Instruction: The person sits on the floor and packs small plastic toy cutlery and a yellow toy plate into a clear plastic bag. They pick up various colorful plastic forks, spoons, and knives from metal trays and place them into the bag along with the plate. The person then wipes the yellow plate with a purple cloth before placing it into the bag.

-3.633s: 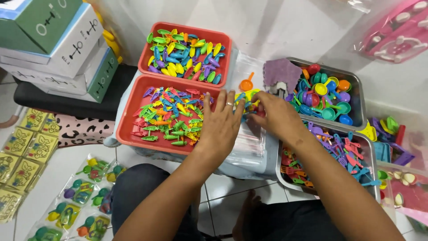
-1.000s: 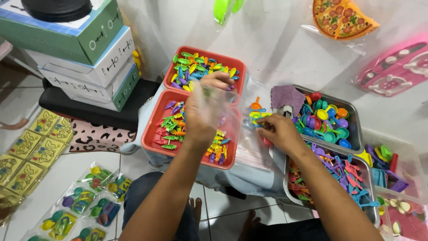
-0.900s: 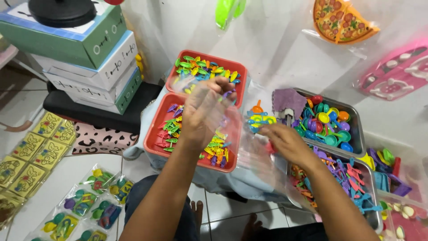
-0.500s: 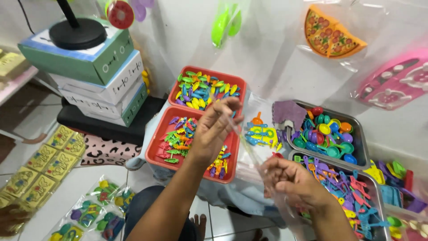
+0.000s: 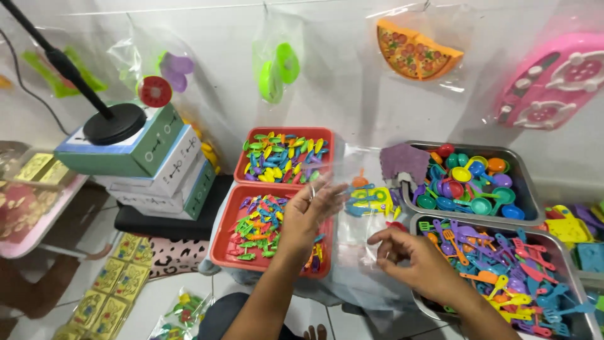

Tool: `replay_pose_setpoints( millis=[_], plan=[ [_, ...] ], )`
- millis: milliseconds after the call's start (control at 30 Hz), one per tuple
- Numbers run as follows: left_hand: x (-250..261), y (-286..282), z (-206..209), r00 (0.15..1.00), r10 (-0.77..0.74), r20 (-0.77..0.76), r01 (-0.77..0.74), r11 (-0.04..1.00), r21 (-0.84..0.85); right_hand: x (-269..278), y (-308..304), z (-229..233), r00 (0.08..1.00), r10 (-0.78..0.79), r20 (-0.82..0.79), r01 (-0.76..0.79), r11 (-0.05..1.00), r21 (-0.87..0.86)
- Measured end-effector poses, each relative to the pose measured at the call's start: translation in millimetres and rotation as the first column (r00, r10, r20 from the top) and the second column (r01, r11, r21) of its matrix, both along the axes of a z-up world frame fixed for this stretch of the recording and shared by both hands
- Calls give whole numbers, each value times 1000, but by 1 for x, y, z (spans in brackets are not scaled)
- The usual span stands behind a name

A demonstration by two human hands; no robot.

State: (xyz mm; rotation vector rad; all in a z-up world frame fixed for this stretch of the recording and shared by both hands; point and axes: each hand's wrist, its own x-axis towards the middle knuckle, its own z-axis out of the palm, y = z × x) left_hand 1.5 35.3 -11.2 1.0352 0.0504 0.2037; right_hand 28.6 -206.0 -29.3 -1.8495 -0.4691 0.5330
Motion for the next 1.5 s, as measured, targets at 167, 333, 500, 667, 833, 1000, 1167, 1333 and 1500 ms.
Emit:
replay_pose_setpoints(
  millis=[167,333,500,667,833,1000,1167,1333,1500],
  plan=[
    [-7,6,-2,993,51,103,-68,983,170,0,6,3,993,65,-99,-70,996,-48],
    [-20,-11,7,979,-173,105,153,973,172,8,2,-4,988,-65,-144,106,948,299],
    [-30,-30,21,986,-127,108,70,904,421,-8,2,13,544,-364,756,194,931,308],
    [-33,-38,26,981,-63,184,-50,834,550,-22,7,14,489,-305,817,203,951,233],
    [-33,-36,28,977,-40,211,-89,819,567,-19,8,16,590,-291,753,185,957,225],
    [-28,-26,18,986,-161,52,140,948,286,-4,0,-1,982,-162,94,84,831,550],
    [-14,-16,-2,979,-204,-19,202,946,254,-3,10,0,990,-137,-12,121,823,555],
    [-10,9,9,987,-52,-149,89,964,252,43,1,-5,949,-241,204,188,950,247],
    [0,30,-8,988,14,-153,9,989,145,99,15,-8,782,239,576,131,840,-527]
  ],
)
